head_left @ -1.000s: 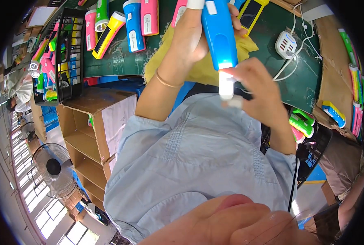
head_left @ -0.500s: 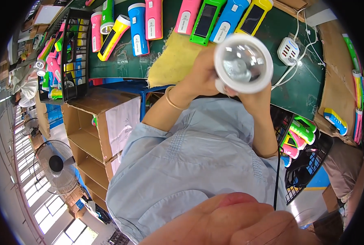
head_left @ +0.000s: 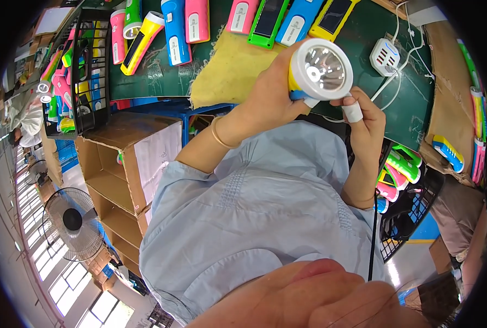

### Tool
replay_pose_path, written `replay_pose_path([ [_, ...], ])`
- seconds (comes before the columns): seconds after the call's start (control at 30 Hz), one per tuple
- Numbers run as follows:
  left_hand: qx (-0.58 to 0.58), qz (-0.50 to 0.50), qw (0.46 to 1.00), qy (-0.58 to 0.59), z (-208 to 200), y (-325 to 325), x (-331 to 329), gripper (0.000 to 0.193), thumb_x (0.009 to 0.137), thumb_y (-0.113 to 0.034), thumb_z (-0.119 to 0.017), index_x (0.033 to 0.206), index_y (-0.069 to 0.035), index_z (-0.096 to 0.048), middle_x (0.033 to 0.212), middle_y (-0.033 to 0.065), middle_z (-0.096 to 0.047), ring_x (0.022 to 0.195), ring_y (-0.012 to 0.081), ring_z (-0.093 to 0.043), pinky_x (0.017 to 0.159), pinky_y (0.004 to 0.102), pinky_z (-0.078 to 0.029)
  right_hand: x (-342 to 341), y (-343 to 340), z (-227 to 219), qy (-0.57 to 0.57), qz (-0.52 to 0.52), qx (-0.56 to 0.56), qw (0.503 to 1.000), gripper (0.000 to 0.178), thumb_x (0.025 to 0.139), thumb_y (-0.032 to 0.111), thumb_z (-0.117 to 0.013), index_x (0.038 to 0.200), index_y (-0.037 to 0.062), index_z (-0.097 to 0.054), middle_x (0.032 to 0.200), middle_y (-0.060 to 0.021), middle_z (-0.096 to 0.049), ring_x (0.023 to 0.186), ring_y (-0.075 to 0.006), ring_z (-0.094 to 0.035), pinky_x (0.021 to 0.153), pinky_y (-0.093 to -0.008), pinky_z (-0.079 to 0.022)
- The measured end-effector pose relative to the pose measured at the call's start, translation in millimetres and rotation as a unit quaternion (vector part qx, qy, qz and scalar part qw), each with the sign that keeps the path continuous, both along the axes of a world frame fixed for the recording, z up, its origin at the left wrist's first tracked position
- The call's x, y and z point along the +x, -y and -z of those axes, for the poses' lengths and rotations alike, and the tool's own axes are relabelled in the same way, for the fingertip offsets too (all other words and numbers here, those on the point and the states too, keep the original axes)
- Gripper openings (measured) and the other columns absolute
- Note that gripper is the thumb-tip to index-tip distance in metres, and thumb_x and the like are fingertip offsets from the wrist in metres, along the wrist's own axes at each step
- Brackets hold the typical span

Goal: Assembling and testing various colored flashlights on an industrial production line.

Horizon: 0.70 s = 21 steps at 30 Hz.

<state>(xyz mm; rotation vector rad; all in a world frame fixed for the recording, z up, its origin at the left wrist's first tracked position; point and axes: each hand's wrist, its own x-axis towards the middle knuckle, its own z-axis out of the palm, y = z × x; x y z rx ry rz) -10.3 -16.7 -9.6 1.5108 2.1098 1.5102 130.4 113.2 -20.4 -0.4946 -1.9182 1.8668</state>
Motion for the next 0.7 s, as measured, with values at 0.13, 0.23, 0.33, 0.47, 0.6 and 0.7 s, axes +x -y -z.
replay_pose_path([
  [0.13, -0.045, 0.090, 0.968, 0.232, -9, -4, -10, 0.081, 0.074, -0.014, -0.068, 0.133, 0.001, -0.013, 0.113, 0.0173, -0.046, 0.105, 0.0306, -0.052, 0.083, 0.0345, -0.045, -6, 1, -16, 0.000, 0.007, 0.074, 0.997, 0.015, 0.088, 0.008, -0.050, 0.084, -0.0035, -0.059, 0.075, -0.0059, -0.055, 0.069, -0.0111, -0.050, 0.063, -0.0213, -0.038],
  [0.23, -0.044, 0.104, 0.944, 0.311, -17, -9, -8, 0.078, 0.075, -0.009, -0.065, 0.132, 0.001, -0.013, 0.112, 0.0155, -0.045, 0.100, 0.0266, -0.053, 0.082, 0.0337, -0.046, -13, -4, -24, -0.059, -0.001, 0.088, 0.994, 0.014, 0.086, 0.008, -0.053, 0.080, -0.0041, -0.056, 0.070, -0.0052, -0.054, 0.063, -0.0110, -0.049, 0.058, -0.0212, -0.038],
  [0.33, -0.031, 0.089, 0.940, 0.327, -16, -12, -9, 0.068, 0.071, -0.009, -0.067, 0.125, 0.002, -0.026, 0.107, 0.0154, -0.047, 0.093, 0.0244, -0.054, 0.081, 0.0336, -0.047, -25, -6, -35, -0.061, -0.016, 0.182, 0.981, 0.013, 0.084, 0.008, -0.056, 0.079, -0.0038, -0.057, 0.066, -0.0052, -0.053, 0.057, -0.0115, -0.048, 0.053, -0.0216, -0.037],
  [0.47, -0.068, 0.034, 0.978, 0.197, -5, -13, -10, 0.051, 0.075, -0.006, -0.066, 0.117, -0.002, -0.038, 0.099, 0.0077, -0.053, 0.092, 0.0150, -0.055, 0.076, 0.0270, -0.047, -33, -6, -36, -0.019, -0.015, 0.240, 0.970, 0.012, 0.083, 0.009, -0.058, 0.081, -0.0029, -0.059, 0.065, -0.0077, -0.054, 0.052, -0.0114, -0.046, 0.047, -0.0236, -0.034],
  [0.6, -0.054, -0.012, 0.986, 0.160, -1, -19, -8, 0.064, 0.064, -0.016, -0.074, 0.112, 0.005, -0.038, 0.090, 0.0170, -0.052, 0.083, 0.0295, -0.055, 0.071, 0.0354, -0.046, -33, 2, -41, -0.017, 0.035, 0.256, 0.966, 0.012, 0.083, 0.010, -0.059, 0.079, -0.0021, -0.058, 0.065, -0.0083, -0.053, 0.050, -0.0137, -0.046, 0.047, -0.0253, -0.034],
  [0.7, -0.052, -0.025, 0.989, 0.134, -3, -19, -7, 0.067, 0.064, -0.017, -0.074, 0.114, 0.005, -0.036, 0.091, 0.0188, -0.052, 0.082, 0.0307, -0.056, 0.069, 0.0362, -0.046, -34, 4, -46, 0.047, 0.051, 0.324, 0.944, 0.014, 0.082, 0.011, -0.060, 0.076, -0.0012, -0.057, 0.064, -0.0082, -0.053, 0.050, -0.0187, -0.047, 0.046, -0.0279, -0.035],
])
